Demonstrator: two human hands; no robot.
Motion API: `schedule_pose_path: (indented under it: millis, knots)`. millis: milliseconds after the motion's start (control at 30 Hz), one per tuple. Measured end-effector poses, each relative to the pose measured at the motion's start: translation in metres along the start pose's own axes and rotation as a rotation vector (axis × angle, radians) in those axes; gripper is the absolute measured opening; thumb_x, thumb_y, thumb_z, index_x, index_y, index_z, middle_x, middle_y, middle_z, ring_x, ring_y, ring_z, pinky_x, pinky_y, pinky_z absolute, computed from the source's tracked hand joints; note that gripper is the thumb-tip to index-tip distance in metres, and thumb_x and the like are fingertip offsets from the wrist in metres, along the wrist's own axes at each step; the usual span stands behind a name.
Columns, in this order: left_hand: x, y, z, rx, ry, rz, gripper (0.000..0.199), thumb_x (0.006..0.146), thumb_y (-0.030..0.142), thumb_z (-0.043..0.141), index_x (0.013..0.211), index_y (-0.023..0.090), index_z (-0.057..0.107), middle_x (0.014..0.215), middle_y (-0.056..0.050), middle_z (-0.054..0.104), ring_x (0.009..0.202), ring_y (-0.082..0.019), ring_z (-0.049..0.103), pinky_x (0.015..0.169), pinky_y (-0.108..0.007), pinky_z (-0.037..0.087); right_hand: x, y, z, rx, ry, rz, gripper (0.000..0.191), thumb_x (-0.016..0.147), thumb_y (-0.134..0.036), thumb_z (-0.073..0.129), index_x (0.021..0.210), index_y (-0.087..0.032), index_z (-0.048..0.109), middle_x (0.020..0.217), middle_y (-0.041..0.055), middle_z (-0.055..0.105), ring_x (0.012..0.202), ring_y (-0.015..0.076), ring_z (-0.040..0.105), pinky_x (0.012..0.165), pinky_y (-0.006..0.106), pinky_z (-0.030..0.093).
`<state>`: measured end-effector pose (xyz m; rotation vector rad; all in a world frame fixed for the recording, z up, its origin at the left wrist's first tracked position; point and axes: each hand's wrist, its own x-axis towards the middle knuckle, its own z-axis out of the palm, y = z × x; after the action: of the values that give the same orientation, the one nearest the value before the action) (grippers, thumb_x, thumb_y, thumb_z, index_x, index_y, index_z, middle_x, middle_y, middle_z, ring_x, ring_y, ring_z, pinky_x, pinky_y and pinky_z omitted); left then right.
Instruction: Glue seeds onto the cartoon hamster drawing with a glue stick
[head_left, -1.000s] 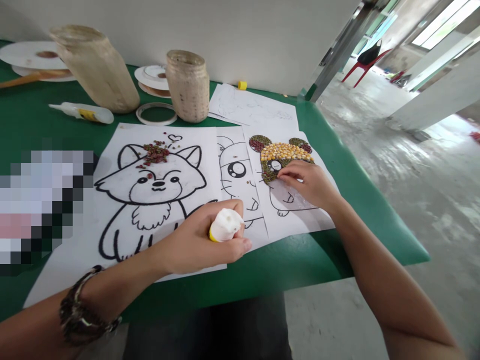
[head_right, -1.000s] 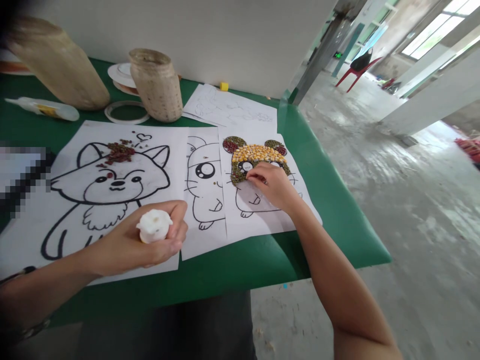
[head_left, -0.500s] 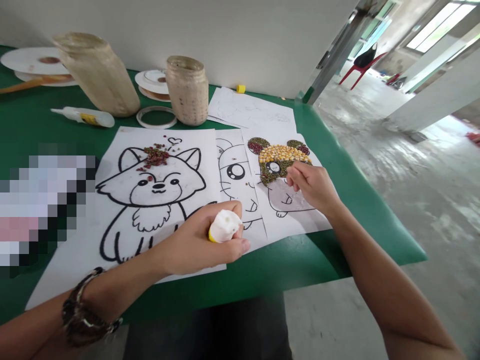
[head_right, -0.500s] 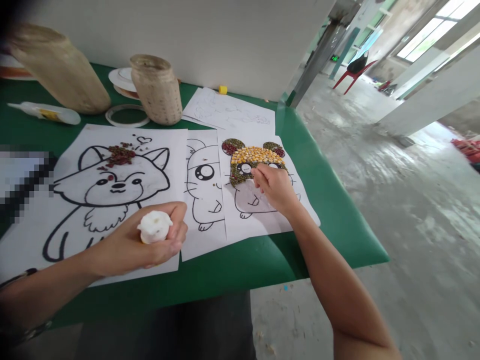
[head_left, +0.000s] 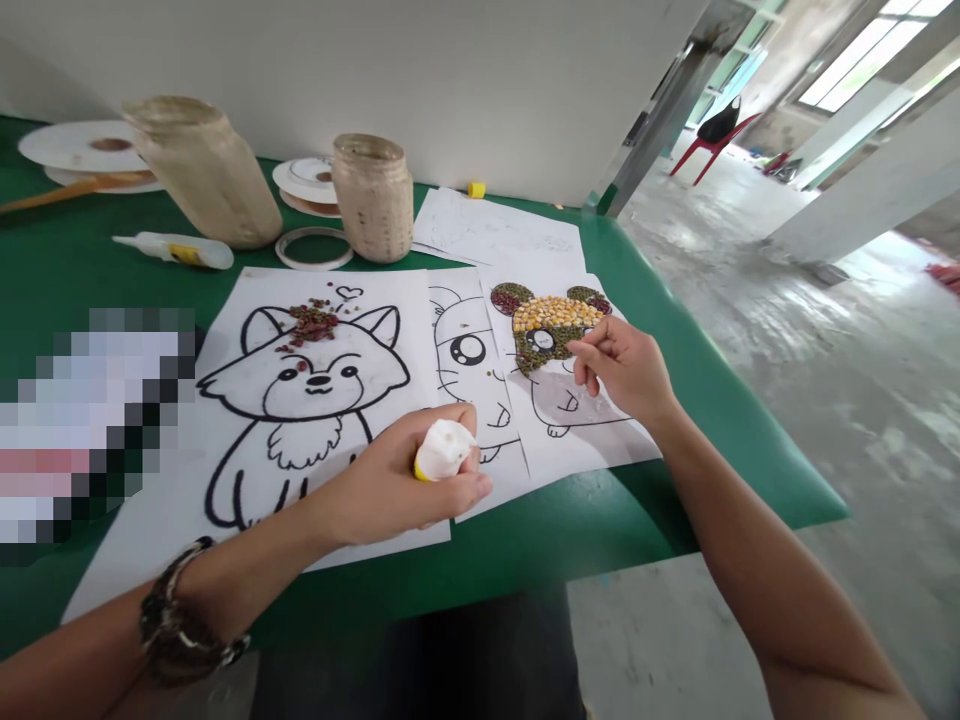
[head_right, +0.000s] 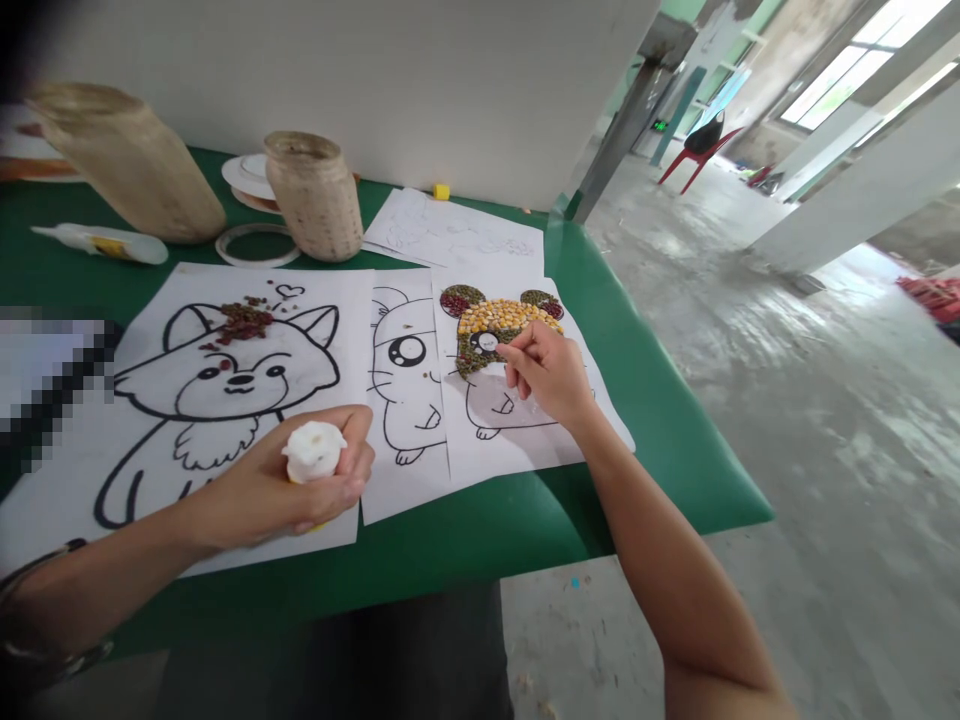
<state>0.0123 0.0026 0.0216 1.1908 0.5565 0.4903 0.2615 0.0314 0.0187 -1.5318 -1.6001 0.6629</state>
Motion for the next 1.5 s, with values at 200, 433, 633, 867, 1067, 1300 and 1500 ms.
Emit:
schedule_pose_path:
  millis: [200, 433, 633, 867, 1067, 1300, 1500]
  knots:
    - [0.001, -0.001, 0.0, 0.001, 0.005, -0.015, 0.023, 0.069, 0.014, 0.054, 0.059, 0.019, 0.034, 0.047, 0.011, 0.035, 0.035, -0.001, 0.03, 0.033, -0.012, 0.024, -0.002, -0.004, -0.004, -0.09, 0.089, -0.064, 0.05, 0.08, -0.053, 0.044, 0.043, -0.02, 0.036, 0.029, -0.005, 0.04, 0.027, 0.0039, 0.033, 0.032, 0.021, 0.027]
    - [0.002, 0.001, 0.001, -0.034, 0.017, -0.03, 0.023, 0.065, 0.012, 0.056, 0.059, 0.019, 0.035, 0.047, 0.011, 0.036, 0.034, -0.001, 0.029, 0.032, -0.013, 0.022, 0.002, -0.006, -0.004, 0.01, 0.16, -0.068, 0.019, 0.07, -0.03, 0.06, 0.057, -0.02, 0.05, 0.045, -0.0052, 0.051, 0.036, 0.0045, 0.041, 0.036, 0.021, 0.033]
    - [0.001, -0.001, -0.001, -0.006, 0.006, -0.008, 0.02, 0.068, 0.014, 0.055, 0.061, 0.019, 0.037, 0.047, 0.011, 0.034, 0.034, -0.001, 0.029, 0.033, -0.013, 0.023, -0.002, -0.009, -0.003, 0.051, 0.048, -0.034, 0.012, 0.068, -0.025, 0.061, 0.065, -0.018, 0.052, 0.048, -0.0042, 0.056, 0.037, 0.0055, 0.046, 0.037, 0.021, 0.038]
    - [0.001, 0.002, 0.001, -0.039, 0.012, -0.035, 0.026, 0.066, 0.013, 0.058, 0.059, 0.019, 0.033, 0.047, 0.011, 0.035, 0.034, -0.001, 0.03, 0.033, -0.013, 0.024, -0.005, -0.012, -0.006, -0.015, 0.049, -0.006, 0.046, 0.077, -0.053, 0.047, 0.046, -0.019, 0.043, 0.028, -0.0067, 0.037, 0.024, 0.0032, 0.028, 0.03, 0.02, 0.021]
    - [0.002, 0.003, 0.002, -0.032, 0.033, -0.046, 0.026, 0.065, 0.015, 0.058, 0.059, 0.019, 0.033, 0.047, 0.011, 0.038, 0.034, -0.001, 0.029, 0.034, -0.014, 0.024, -0.002, -0.009, -0.004, -0.001, 0.113, -0.098, 0.04, 0.074, -0.045, 0.055, 0.045, -0.018, 0.05, 0.042, -0.0021, 0.05, 0.038, 0.0059, 0.041, 0.039, 0.022, 0.033]
    - [0.001, 0.001, 0.002, -0.02, 0.03, -0.042, 0.023, 0.067, 0.015, 0.057, 0.061, 0.018, 0.035, 0.05, 0.011, 0.038, 0.034, 0.0, 0.03, 0.033, -0.013, 0.025, -0.005, -0.01, -0.005, 0.022, 0.003, -0.045, 0.02, 0.076, -0.035, 0.053, 0.066, -0.018, 0.059, 0.038, -0.0067, 0.049, 0.028, 0.0034, 0.032, 0.033, 0.021, 0.026]
    - [0.001, 0.0, 0.0, -0.016, 0.011, -0.02, 0.021, 0.072, 0.016, 0.055, 0.063, 0.018, 0.036, 0.054, 0.01, 0.039, 0.037, 0.0, 0.032, 0.034, -0.012, 0.028, -0.004, -0.013, -0.008, -0.037, 0.055, -0.116, 0.045, 0.08, -0.044, 0.045, 0.043, -0.019, 0.048, 0.037, -0.0024, 0.046, 0.035, 0.0062, 0.04, 0.037, 0.022, 0.032]
